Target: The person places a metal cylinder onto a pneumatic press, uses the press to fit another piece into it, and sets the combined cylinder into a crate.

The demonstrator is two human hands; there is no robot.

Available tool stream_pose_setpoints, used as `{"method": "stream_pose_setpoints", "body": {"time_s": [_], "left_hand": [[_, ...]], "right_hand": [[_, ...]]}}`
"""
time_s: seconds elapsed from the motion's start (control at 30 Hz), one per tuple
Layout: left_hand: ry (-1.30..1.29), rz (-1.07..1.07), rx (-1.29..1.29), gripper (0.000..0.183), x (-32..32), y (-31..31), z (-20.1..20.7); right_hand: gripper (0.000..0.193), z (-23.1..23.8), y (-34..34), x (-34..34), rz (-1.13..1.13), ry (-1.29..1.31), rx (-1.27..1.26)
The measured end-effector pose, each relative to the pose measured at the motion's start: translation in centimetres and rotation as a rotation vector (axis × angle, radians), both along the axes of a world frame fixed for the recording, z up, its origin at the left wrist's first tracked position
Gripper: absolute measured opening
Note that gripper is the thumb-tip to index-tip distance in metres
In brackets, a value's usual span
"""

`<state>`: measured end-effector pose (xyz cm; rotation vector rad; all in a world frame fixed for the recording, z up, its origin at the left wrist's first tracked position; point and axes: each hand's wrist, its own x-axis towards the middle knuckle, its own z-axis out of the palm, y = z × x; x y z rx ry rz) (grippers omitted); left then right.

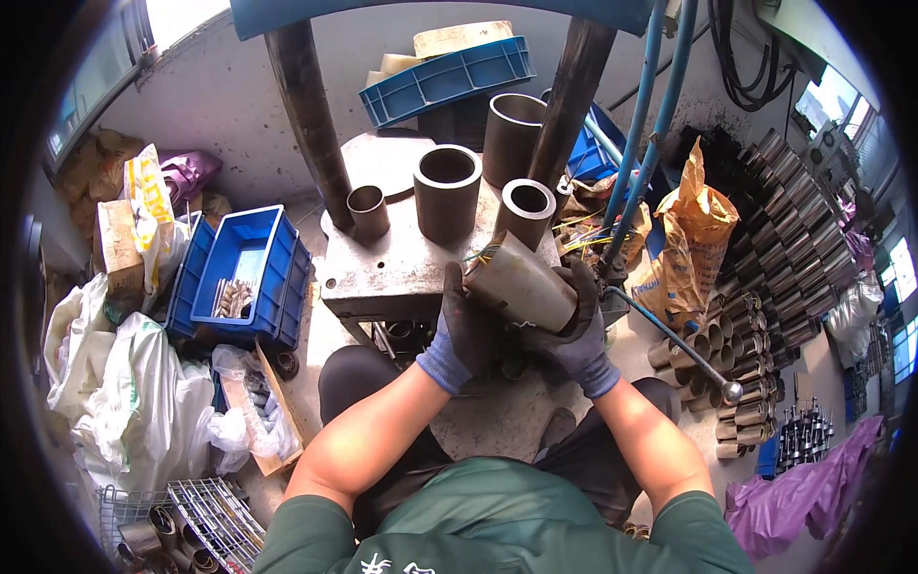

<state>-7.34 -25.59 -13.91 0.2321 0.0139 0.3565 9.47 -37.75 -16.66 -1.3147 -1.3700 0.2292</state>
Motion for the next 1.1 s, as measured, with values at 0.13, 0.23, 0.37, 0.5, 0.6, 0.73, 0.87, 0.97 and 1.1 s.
{"method": "stream_pose_setpoints", "body": {"time_s": [0.13,0.23,0.37,0.5,0.6,0.73,0.87,0.97,1.1], "left_hand": [[-0.113,-0.015,0.087,0.099,-0.7,1.3,-0.7],[-0.166,0.184,0.146,0.067,1.5,2.4,-3.6],[0.527,0.398,1.044,0.032,3.0,3.0,-5.2],[0.679,0.351,1.887,0.038,2.5,0.7,-5.3],[0.579,0.115,2.379,0.044,2.1,0.2,-5.3],[0.533,-0.185,2.356,0.047,2.6,0.3,-6.8],[0.575,-0.332,2.378,0.053,2.4,0.5,-6.7],[0.549,-0.343,2.372,0.054,2.1,0.6,-6.9],[0.509,-0.345,2.368,0.054,2.3,0.1,-7.0]], "right_hand": [[0.089,5.9,1.8,-2.5,-0.124,0.418,0.121],[0.059,10.1,3.7,-3.0,-0.058,0.682,0.125],[0.046,13.6,8.3,-1.6,-0.069,0.558,0.111],[0.054,16.9,14.4,-0.5,-0.113,0.268,0.11],[0.059,18.3,19.2,0.9,-0.143,0.04,0.021],[0.061,19.3,24.0,1.6,-0.124,-0.276,-0.076],[0.054,22.0,26.3,-0.5,-0.127,-0.539,-0.184],[0.045,24.1,27.8,-3.0,-0.097,-0.796,-0.423],[0.059,25.2,28.3,-3.9,-0.218,-0.946,-0.62]]}}
